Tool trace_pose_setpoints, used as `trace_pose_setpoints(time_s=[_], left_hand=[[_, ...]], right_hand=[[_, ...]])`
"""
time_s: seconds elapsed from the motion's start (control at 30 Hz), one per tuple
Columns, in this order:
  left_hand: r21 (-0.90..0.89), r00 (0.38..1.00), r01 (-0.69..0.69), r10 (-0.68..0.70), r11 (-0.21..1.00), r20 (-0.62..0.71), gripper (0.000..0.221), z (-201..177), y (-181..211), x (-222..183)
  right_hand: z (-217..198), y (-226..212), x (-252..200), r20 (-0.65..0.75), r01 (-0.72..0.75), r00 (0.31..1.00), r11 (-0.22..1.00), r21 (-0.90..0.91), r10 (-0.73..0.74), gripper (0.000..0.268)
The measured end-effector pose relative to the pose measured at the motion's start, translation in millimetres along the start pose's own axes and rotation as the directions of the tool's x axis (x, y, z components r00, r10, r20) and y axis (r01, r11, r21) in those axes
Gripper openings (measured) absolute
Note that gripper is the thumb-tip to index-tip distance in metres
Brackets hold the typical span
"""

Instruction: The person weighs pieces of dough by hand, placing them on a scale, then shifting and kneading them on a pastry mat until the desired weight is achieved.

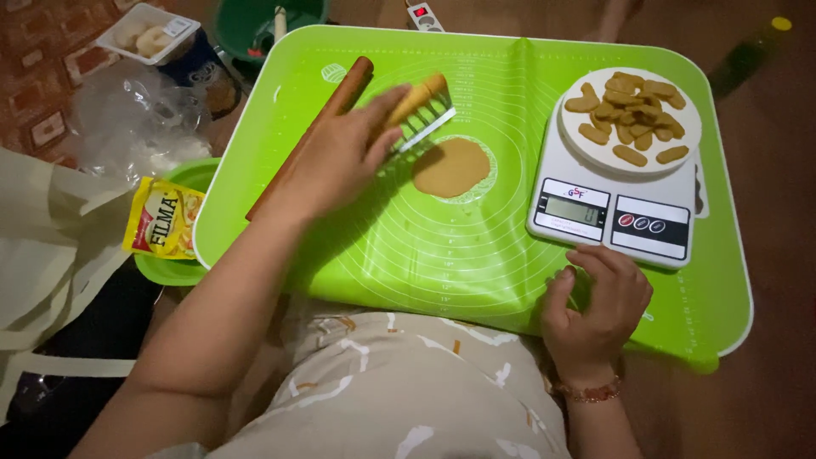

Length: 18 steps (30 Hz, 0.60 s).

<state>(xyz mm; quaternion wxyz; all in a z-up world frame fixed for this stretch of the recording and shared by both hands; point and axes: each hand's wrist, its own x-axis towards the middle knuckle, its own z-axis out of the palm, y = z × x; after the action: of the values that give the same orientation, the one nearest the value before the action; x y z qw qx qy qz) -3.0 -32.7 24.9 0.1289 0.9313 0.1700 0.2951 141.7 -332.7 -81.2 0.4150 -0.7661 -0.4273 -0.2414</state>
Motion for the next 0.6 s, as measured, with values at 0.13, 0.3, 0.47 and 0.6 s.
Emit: trace_pose_setpoints(time_s=[0.13, 0.3, 0.47, 0.6], left_hand=[[-0.096, 0.985, -0.022, 0.038, 0.995, 0.171, 0.048, 20.9, -5.4, -6.7], [-0.143, 0.970, -0.038, 0.071, 0.989, 0.232, 0.049, 35.0, -2.7, -8.4], [-0.155, 0.967, -0.025, 0.063, 0.988, 0.247, 0.048, 36.3, 1.4, -8.8], [-0.138, 0.960, -0.012, 0.050, 0.990, 0.277, 0.048, 35.5, 7.3, -4.8]], right_hand=[[1.3, 0.6, -1.5, 0.011, 0.002, 1.000, 0.999, -0.038, -0.001, 0.021], [0.7, -0.6, -1.0, -0.001, 0.001, 1.000, 1.000, -0.020, -0.001, 0.019], [1.4, -0.5, -1.6, 0.017, 0.005, 1.000, 1.000, -0.029, -0.005, 0.020], [1.4, -1.6, -0.8, 0.017, -0.002, 1.000, 0.999, -0.042, 0.003, 0.020]])
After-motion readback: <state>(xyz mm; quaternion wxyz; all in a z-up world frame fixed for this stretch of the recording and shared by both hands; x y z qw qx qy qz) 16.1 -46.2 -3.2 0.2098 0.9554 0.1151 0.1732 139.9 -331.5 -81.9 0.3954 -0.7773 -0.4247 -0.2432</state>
